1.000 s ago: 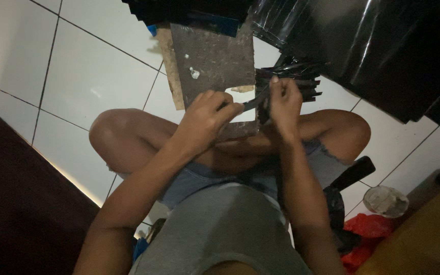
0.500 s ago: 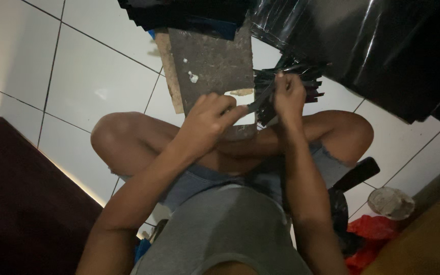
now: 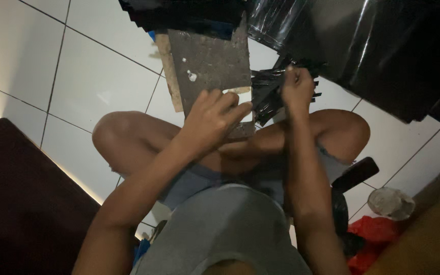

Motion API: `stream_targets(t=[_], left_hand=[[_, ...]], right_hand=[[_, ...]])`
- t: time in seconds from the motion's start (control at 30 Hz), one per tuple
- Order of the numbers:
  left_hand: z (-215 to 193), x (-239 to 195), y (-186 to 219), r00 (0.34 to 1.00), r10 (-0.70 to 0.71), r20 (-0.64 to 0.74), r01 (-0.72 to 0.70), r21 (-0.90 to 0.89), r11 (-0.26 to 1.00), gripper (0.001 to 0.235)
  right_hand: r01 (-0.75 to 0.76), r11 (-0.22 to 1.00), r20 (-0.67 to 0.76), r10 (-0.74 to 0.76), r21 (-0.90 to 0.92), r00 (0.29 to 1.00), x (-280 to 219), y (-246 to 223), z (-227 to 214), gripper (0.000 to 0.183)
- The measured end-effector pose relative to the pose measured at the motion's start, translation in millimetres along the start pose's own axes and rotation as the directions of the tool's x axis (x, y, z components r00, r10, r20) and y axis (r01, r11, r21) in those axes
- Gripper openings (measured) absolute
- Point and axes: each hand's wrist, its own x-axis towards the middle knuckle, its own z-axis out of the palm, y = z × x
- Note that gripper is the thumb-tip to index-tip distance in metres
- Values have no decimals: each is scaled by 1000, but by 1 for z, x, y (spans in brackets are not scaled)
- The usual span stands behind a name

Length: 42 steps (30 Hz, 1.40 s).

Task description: The person sits cross-legged on the floor and repeatedly picks up small black strips, aligns them with a white rectangular object on a wooden board, and presses them into place. The person handles the strips one at a time, stacking them on the board.

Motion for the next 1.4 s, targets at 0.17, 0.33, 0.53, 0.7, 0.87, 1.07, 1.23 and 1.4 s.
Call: stream_targets(t=[0.17,0.33,0.53,0.7,0.87,1.07,1.23,1.4], left_hand=[[-1,-2,4,1000,21,-6,-21,90,996,42],[0,-3,8,1000,20,-25,-18,69,997,42],[15,-2,34,929,-361,77,352,-483,802,33],[15,20,36,706,-378,599,541,-801,-257,43],[-16,6,16,655,-506,560,755,-469,458,42],[-25,-30,-4,999,28,19,-28,10,1000,38],[-16,-37,-6,998,66,-10,-64,128,990,36],[-9,-29,1,992,-62,-107,58,-41,997,28]], right_hand=[[34,999,-88,-35,-4,996,10,10,-14,30],[-120,981,-103,136,153,985,9,-27,-70,25],[315,860,-280,-212,401,936,-81,-103,-141,14],[690,706,57,-704,160,707,-176,-133,-113,8],[982,147,334,-926,-118,178,-191,-132,-87,5],[677,734,173,-661,-54,730,-130,-137,-73,19],[716,693,259,-679,-80,686,-123,-156,-77,27],[652,753,364,-585,-88,725,-119,-167,-77,23]])
